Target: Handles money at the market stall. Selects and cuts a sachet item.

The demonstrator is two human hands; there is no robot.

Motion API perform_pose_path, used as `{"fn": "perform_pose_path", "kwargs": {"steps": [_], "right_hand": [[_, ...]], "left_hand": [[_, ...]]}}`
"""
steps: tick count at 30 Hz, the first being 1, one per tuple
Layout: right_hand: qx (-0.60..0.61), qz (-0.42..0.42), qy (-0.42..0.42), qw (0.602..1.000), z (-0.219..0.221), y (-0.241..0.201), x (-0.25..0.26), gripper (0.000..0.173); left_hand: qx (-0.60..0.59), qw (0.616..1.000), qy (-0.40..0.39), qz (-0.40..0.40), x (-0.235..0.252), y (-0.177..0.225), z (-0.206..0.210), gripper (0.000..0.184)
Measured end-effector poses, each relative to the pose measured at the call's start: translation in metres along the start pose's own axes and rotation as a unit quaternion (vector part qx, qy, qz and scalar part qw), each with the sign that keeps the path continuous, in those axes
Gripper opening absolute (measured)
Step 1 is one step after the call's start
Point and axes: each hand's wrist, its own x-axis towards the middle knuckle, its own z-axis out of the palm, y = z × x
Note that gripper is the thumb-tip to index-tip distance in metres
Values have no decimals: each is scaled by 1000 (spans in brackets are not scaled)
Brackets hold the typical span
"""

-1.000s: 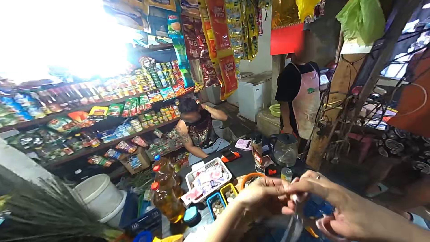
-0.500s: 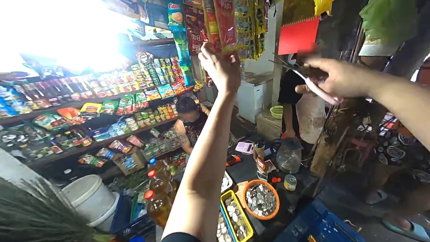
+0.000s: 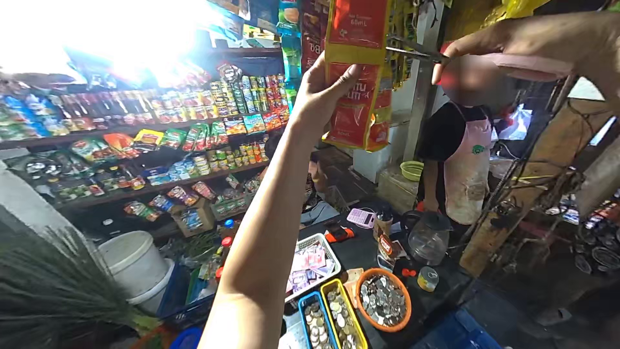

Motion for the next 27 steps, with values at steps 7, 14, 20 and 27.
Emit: {"fn": "perform_pose_path", "kwargs": {"steps": [7, 14, 20, 27], "right_hand": [[0, 19, -55, 998, -3, -28, 21, 23], [-5, 58, -40, 998, 3, -35, 30, 24], [-37, 54, -43, 997, 1, -32, 32, 25], [-43, 85, -4, 995, 12, -41, 30, 17]], "left_hand": [[-46, 998, 17, -38, -3, 8, 1, 10], [-103, 993, 15, -53, -7, -9, 2, 16], [-120, 990, 18, -64, -7, -14, 5, 15], [-115, 990, 35, -70, -11, -19, 5, 18]]}}
